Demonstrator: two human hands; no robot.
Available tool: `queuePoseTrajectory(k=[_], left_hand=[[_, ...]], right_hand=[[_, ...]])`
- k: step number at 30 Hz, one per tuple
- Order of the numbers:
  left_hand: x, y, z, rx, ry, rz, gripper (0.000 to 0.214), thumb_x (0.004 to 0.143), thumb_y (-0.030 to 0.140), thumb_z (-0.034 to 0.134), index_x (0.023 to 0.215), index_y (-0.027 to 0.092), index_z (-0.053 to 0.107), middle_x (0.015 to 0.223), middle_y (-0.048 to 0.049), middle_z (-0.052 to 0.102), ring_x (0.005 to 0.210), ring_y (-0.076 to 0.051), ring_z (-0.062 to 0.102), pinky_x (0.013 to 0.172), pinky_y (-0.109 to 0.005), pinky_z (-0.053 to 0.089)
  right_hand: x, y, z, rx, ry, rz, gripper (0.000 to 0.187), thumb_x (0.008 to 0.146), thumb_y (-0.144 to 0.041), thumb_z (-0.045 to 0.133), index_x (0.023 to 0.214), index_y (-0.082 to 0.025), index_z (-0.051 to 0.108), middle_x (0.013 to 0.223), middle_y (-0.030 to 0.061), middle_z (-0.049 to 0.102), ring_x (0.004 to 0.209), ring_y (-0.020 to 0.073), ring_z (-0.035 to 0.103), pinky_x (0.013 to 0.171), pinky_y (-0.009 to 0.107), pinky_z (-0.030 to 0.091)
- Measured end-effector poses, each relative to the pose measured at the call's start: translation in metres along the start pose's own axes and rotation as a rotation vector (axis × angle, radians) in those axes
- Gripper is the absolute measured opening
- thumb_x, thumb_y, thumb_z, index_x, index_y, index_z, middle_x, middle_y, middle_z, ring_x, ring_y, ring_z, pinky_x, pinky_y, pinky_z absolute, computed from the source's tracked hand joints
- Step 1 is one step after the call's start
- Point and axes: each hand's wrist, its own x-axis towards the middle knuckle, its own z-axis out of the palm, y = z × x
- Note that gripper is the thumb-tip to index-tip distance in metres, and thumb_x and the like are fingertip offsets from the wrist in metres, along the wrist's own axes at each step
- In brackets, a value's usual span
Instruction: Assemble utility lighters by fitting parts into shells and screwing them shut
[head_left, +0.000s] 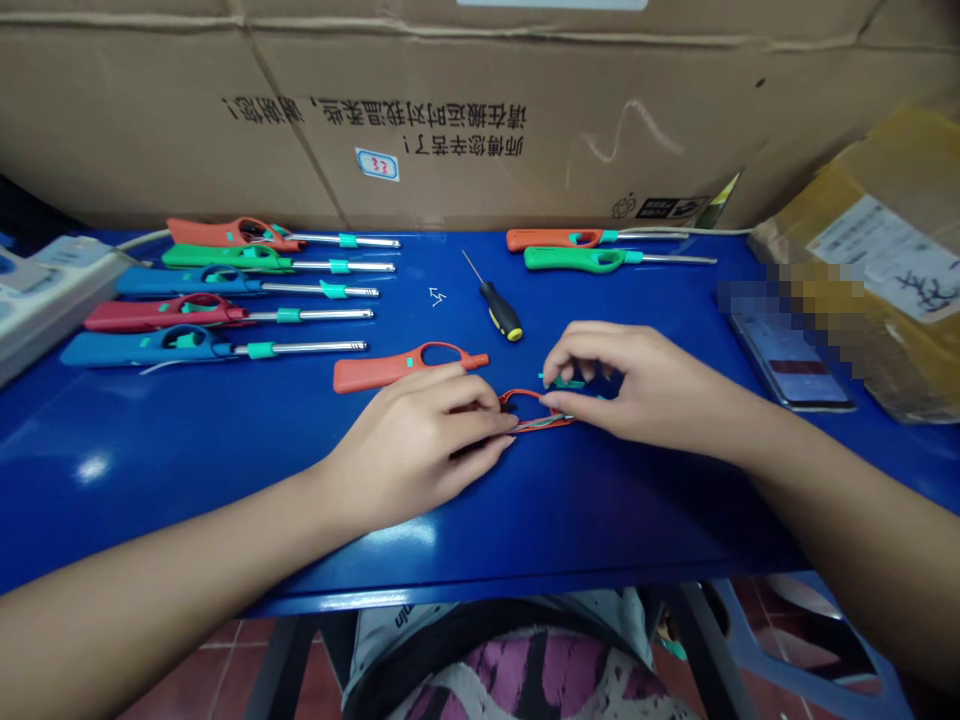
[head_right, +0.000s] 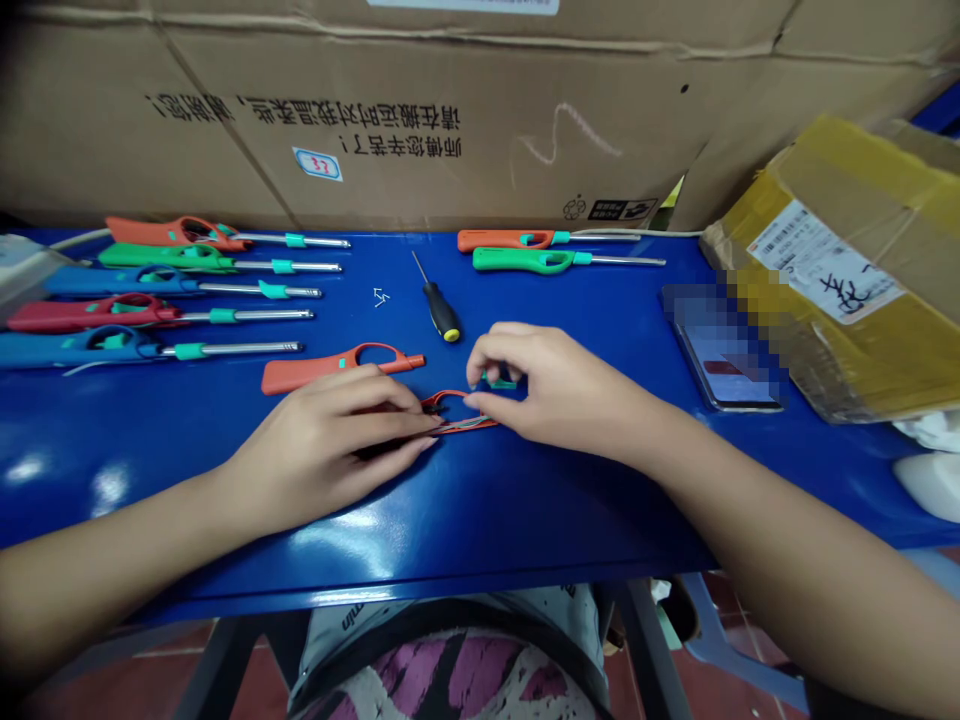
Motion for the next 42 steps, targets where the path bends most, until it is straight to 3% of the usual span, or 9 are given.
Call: queuePoseTrajectory(k=[3,7,11,19,24,31,38,42], left_hand=[[0.001,-0.002,-0.003,-0.067,0.042,-0.086,0.022,0.096,0.025,0.062,0.114,0.018,0.072,0.1,-0.0074,0.073,0.092,-0.019,0.068,0.085,-0.035,0.056],[0.003,-0.004,-0.007,-0.069,0.075,-0.173,0.016,0.094,0.025,0.064,0.106,0.017,0.071,0.1,-0.0066,0.073,0.098,-0.021,0.067,0.087,-0.036,0.054],[0.004,-0.003,-0.008,-0.082,-0.004,-0.235,0.011,0.093,0.025,0.063,0.098,0.019,0.071,0.099,-0.0052,0.073,0.101,-0.022,0.066,0.09,-0.038,0.053],[0.002,-0.001,-0.008,-0.039,0.003,-0.28,0.011,0.091,0.023,0.063,0.096,0.019,0.072,0.099,-0.0057,0.073,0.096,-0.023,0.066,0.084,-0.038,0.054],[0.001,-0.004,-0.008,-0.019,-0.017,-0.268,0.014,0.092,0.027,0.065,0.099,0.019,0.073,0.099,-0.0055,0.075,0.097,-0.024,0.069,0.088,-0.041,0.054],[0.001,-0.005,-0.005,-0.04,-0.023,-0.218,0.012,0.092,0.023,0.066,0.098,0.019,0.075,0.094,-0.0047,0.076,0.096,-0.024,0.071,0.09,-0.042,0.054],[0.0,-0.004,-0.002,-0.049,0.002,-0.238,0.01,0.09,0.021,0.069,0.099,0.018,0.072,0.094,-0.004,0.075,0.093,-0.024,0.07,0.081,-0.037,0.054],[0.0,-0.003,-0.001,-0.095,-0.001,-0.275,0.007,0.09,0.022,0.07,0.096,0.019,0.071,0.092,-0.0017,0.075,0.088,-0.022,0.07,0.08,-0.036,0.054]], right_hand=[[-0.002,0.006,-0.009,-0.073,0.078,0.057,0.008,0.085,-0.026,0.066,0.092,-0.021,0.067,0.086,0.0019,0.063,0.075,0.0159,0.055,0.068,0.03,0.044],[-0.005,0.012,-0.014,-0.126,0.002,0.113,0.022,0.086,-0.033,0.066,0.105,-0.022,0.067,0.097,0.0042,0.064,0.082,0.0183,0.057,0.072,0.032,0.047],[-0.005,0.011,-0.008,-0.098,-0.081,0.119,0.03,0.089,-0.032,0.062,0.118,-0.024,0.066,0.109,0.0061,0.062,0.086,0.0177,0.059,0.074,0.032,0.048],[-0.001,0.014,-0.002,-0.067,-0.059,0.13,0.016,0.086,-0.024,0.064,0.102,-0.021,0.066,0.091,0.0027,0.064,0.075,0.0156,0.058,0.068,0.03,0.045],[0.0,0.007,0.001,0.109,0.022,0.177,0.023,0.085,-0.032,0.068,0.105,-0.02,0.067,0.082,0.0008,0.066,0.07,0.0146,0.059,0.064,0.029,0.046],[-0.001,-0.006,0.006,0.234,-0.065,0.018,0.016,0.084,-0.022,0.07,0.1,-0.019,0.072,0.098,0.0041,0.068,0.076,0.0131,0.058,0.071,0.028,0.048],[0.0,-0.004,0.014,0.231,-0.124,0.062,0.021,0.086,-0.039,0.072,0.098,-0.022,0.075,0.094,0.0027,0.063,0.076,0.013,0.056,0.067,0.029,0.044],[0.001,-0.006,0.015,0.251,-0.138,0.082,0.019,0.086,-0.036,0.072,0.1,-0.022,0.075,0.097,0.0029,0.064,0.081,0.0141,0.057,0.068,0.029,0.043]])
